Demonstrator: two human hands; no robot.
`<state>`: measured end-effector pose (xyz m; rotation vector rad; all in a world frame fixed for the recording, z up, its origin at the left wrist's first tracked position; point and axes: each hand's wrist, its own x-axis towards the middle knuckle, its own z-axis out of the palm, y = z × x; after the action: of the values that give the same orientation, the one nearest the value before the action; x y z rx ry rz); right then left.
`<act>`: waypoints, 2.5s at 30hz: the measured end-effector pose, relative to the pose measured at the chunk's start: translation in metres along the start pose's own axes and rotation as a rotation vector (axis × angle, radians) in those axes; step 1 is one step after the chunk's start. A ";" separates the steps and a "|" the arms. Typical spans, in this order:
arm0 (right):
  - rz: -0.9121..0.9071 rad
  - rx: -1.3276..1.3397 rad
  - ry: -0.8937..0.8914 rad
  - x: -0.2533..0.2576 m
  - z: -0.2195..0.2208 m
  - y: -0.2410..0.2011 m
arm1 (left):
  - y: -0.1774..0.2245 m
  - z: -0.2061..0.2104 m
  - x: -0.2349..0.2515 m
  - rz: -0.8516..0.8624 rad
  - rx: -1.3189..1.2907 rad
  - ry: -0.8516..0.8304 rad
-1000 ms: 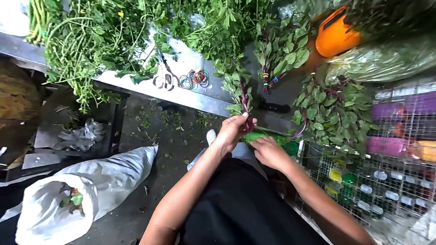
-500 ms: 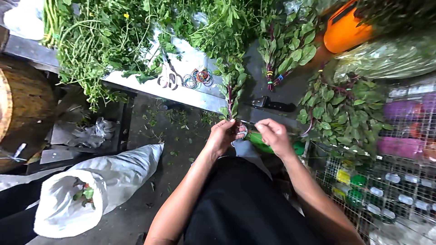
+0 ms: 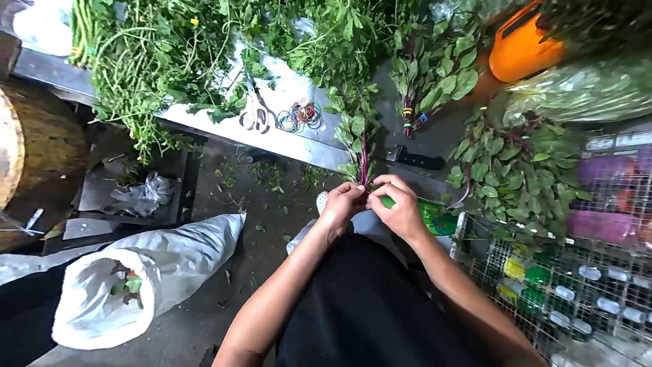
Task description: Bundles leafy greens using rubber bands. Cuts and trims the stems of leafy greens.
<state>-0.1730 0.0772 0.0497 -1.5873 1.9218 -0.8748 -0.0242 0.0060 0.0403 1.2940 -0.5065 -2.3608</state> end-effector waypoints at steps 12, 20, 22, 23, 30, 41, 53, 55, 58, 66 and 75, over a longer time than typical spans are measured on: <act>0.309 -0.120 -0.747 -0.011 0.004 -0.011 | 0.006 0.001 0.002 0.194 0.182 -0.069; 0.534 0.490 -0.174 0.003 -0.018 0.017 | 0.025 0.006 -0.019 0.409 0.196 -0.243; 0.510 0.534 -0.025 0.008 -0.017 0.018 | 0.018 0.010 -0.003 0.373 0.320 -0.147; 0.528 0.525 0.002 0.011 -0.013 0.020 | 0.010 0.009 0.010 0.330 0.370 -0.089; 0.633 0.402 -0.090 0.021 0.016 0.035 | -0.026 -0.002 0.045 0.175 0.448 -0.020; 0.664 0.424 0.150 0.030 -0.017 0.049 | -0.029 0.000 0.057 0.228 0.684 0.017; 0.586 0.360 0.154 0.019 -0.004 0.035 | -0.024 0.001 0.054 0.241 0.510 0.017; 0.559 0.201 0.201 0.021 -0.013 0.043 | -0.025 0.000 0.058 0.273 0.661 0.044; 0.510 -0.039 0.150 0.022 -0.021 0.059 | -0.019 0.003 0.055 0.292 0.943 0.015; 0.351 -0.126 0.174 0.017 -0.014 0.054 | -0.020 0.026 0.043 0.837 1.400 -0.174; 0.556 0.606 0.531 0.031 -0.037 0.065 | -0.009 0.039 0.064 0.692 1.769 -0.152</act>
<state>-0.2487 0.0607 0.0269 -0.4571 1.9902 -1.5194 -0.0905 -0.0141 0.0099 0.9736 -2.8017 -1.0130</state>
